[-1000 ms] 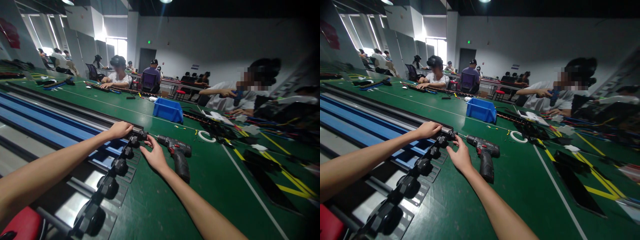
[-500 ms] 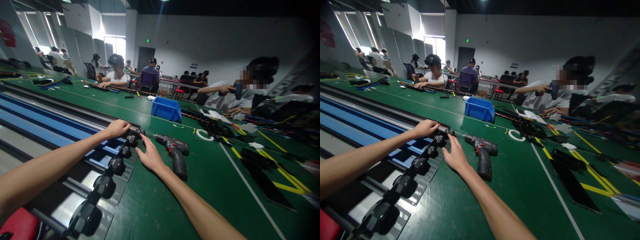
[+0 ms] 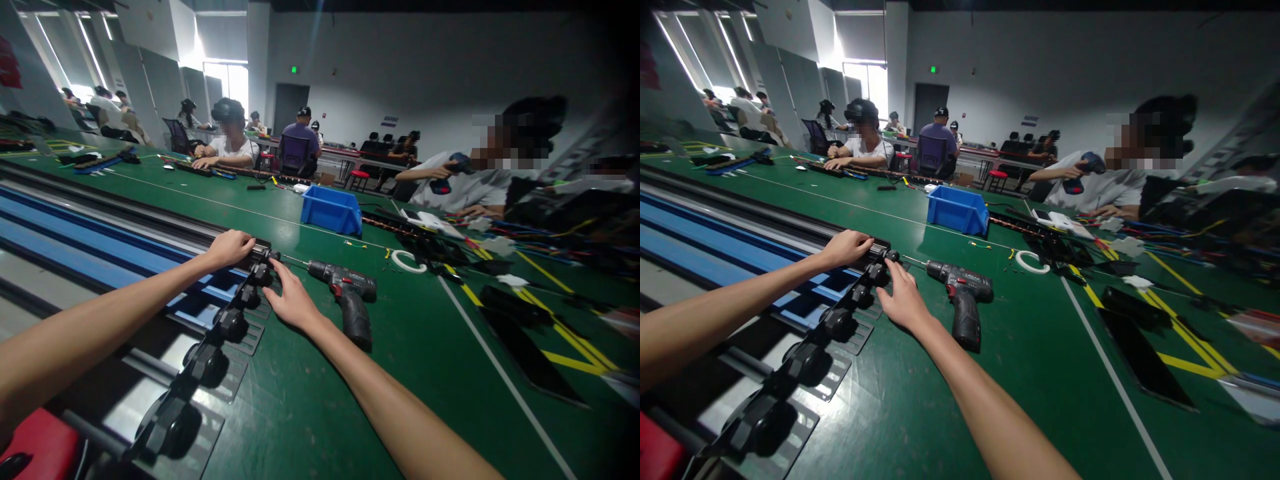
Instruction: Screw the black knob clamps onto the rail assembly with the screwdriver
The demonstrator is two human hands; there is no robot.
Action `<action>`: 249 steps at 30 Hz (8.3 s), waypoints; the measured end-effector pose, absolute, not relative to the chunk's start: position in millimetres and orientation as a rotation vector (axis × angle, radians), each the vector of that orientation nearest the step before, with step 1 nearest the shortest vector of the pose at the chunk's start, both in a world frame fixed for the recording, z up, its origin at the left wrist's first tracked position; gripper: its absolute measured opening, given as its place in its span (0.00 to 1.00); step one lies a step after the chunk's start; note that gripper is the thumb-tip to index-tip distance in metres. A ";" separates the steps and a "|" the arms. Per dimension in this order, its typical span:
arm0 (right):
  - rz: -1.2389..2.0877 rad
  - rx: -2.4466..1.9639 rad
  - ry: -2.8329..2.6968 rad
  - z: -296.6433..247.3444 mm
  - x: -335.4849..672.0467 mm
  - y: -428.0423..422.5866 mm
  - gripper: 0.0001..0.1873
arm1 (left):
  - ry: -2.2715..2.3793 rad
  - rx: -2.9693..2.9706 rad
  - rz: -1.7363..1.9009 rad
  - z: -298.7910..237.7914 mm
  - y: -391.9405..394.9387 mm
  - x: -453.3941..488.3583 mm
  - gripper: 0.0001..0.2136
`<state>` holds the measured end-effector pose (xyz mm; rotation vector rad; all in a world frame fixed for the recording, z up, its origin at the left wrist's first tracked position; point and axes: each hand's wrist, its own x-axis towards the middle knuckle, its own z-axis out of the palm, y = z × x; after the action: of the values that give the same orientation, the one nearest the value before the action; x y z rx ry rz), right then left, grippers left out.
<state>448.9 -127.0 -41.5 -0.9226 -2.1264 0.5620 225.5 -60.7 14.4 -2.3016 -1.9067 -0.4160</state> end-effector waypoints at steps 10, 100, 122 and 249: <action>0.561 -0.880 -2.151 -45.3 450.3 -123.7 0.38 | -1.925 -2.267 -0.386 13.1 -59.3 224.9 0.24; -0.020 -0.115 -2.656 1.0 375.5 -301.1 0.14 | -1.958 -2.309 -0.170 12.7 -55.0 222.1 0.27; 0.027 -0.145 -2.652 6.1 379.3 -303.9 0.16 | -1.949 -2.315 -0.158 11.3 -53.0 220.0 0.28; 0.014 -0.003 -2.659 12.2 376.1 -294.7 0.11 | -1.946 -2.315 -0.154 9.5 -51.6 219.0 0.28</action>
<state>376.1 -294.7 12.2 -0.0026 -2.6587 0.0142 219.0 -51.6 9.5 -2.3149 -1.9460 -0.1540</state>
